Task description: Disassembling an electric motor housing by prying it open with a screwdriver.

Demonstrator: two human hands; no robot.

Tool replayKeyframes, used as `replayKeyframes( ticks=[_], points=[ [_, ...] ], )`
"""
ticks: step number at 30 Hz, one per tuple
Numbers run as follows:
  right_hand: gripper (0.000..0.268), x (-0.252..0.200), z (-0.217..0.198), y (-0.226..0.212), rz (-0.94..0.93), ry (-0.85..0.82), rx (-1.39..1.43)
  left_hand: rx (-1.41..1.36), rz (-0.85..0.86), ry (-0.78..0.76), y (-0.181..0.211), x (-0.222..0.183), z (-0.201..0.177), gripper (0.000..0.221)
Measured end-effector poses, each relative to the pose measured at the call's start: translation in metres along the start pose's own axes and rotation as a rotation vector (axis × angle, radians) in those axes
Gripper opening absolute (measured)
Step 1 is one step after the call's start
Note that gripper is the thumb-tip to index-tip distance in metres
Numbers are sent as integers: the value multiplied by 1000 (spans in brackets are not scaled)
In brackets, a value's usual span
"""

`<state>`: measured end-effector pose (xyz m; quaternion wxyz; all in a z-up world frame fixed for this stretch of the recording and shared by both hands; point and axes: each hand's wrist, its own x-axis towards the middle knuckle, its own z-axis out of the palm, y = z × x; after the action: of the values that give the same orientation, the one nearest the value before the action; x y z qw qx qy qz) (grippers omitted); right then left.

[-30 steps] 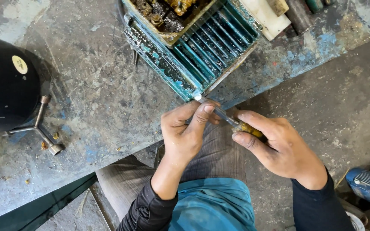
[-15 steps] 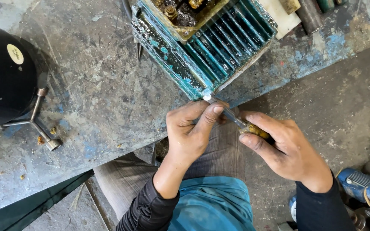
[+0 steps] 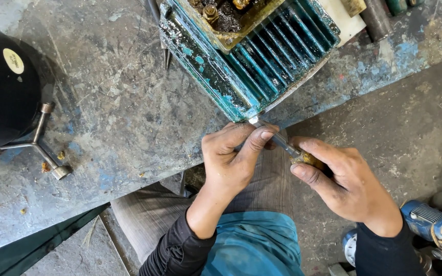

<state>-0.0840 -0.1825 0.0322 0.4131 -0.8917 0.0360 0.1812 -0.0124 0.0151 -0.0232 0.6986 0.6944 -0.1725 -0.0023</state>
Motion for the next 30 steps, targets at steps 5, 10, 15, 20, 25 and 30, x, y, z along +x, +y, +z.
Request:
replayKeyframes(
  ticks=[5, 10, 15, 20, 25, 30],
  points=[
    [47, -3, -2, -18, 129, -49, 16, 19, 10, 24, -8, -1, 4, 21],
    [48, -9, 4, -28, 225, -70, -34, -32, -55, 67, -15, -6, 10, 24],
    [43, -17, 16, -23, 9, 55, -52, -82, -72, 10, -8, -7, 5, 25],
    [43, -9, 14, -17, 9, 61, -13, -98, -95, -1, 0, -3, 6, 31],
    [32, 2, 0, -6, -206, 26, 28, -110, -76, 12, 5, -1, 8, 28],
    [29, 9, -13, 0, -176, -16, 40, -109, -96, 13, 7, 0, 10, 27]
  ],
)
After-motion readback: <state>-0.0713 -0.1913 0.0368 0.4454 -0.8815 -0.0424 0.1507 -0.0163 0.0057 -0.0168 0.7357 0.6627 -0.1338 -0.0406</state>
